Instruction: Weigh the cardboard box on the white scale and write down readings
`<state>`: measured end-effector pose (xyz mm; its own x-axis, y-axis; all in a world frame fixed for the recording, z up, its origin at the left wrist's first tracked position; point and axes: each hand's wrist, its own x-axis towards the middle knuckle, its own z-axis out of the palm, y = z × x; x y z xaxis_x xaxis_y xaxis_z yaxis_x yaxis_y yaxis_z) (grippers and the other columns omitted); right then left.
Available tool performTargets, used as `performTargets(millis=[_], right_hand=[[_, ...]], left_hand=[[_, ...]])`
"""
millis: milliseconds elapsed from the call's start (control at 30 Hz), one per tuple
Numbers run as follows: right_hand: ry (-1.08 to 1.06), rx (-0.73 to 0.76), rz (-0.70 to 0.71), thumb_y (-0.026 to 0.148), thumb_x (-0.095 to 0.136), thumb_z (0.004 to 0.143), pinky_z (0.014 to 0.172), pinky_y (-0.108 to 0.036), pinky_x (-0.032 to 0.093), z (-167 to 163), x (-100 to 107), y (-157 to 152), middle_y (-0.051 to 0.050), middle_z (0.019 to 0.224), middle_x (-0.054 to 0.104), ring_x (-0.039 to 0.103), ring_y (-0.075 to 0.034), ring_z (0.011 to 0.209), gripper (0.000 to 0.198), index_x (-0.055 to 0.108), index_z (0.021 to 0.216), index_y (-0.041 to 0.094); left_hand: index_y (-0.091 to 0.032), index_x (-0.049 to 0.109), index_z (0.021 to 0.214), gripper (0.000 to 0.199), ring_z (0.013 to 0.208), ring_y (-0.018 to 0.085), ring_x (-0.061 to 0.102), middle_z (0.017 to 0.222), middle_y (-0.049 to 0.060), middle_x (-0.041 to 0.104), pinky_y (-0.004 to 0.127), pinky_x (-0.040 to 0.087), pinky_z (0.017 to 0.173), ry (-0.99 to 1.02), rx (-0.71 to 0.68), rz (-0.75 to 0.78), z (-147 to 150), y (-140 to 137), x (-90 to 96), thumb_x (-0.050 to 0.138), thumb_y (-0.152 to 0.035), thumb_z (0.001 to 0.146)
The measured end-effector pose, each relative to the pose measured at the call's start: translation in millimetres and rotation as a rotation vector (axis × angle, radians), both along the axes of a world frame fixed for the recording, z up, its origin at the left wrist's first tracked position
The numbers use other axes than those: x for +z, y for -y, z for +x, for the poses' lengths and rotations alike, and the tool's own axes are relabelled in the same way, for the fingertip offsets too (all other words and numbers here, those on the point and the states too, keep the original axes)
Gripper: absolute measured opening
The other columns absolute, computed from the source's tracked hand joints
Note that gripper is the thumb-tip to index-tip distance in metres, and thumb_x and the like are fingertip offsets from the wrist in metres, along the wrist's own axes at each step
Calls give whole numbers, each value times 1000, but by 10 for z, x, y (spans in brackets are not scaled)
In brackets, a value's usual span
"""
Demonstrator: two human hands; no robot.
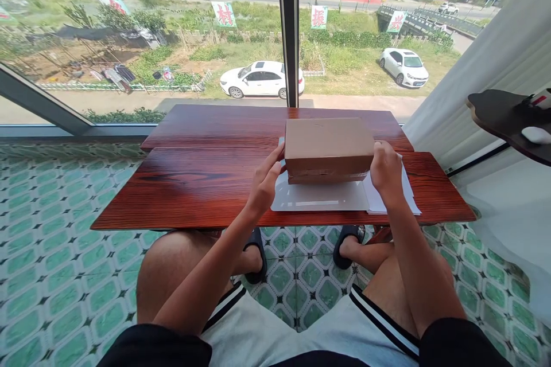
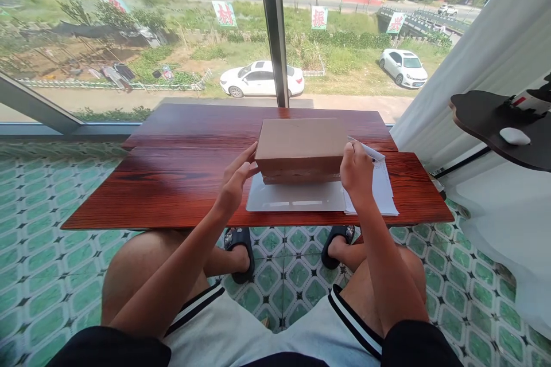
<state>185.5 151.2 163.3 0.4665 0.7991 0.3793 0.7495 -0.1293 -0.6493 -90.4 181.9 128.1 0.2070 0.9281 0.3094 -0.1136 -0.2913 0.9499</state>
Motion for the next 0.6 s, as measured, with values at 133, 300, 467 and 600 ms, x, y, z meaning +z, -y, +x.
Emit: performTargets(millis=[133,300,467,600], right_hand=[[5,-14,-14,35,29,98,67,-35,26,29,-31,-4,-10,83,63,49,-22,71,32,54,83,21],[17,-11,-8,37,27,98,69,-35,29,55,-86,-13,-10,80,62,50,-24,73,33,54,85,21],[-14,-40,10,40,31,98,72,-38,36,70,-131,-25,-9,78,62,52,-24,72,32,52,83,21],[-17,-40,8,43,31,97,74,-40,38,71,-133,-25,-11,79,62,52,-25,72,33,52,84,22]], left_hand=[[-18,55,148,59,138,29,53,147,12,61,41,56,103,-8,4,-19,17,-20,-50,51,-43,95],[-19,55,148,59,138,29,54,145,12,63,41,56,103,-16,-2,-11,33,-12,-40,51,-46,95],[-19,58,145,58,135,29,57,140,13,65,42,57,102,-23,7,-27,35,-10,-21,51,-46,94],[-19,61,142,58,133,29,58,138,13,67,44,57,101,-25,9,-36,31,-15,-8,52,-47,92]])
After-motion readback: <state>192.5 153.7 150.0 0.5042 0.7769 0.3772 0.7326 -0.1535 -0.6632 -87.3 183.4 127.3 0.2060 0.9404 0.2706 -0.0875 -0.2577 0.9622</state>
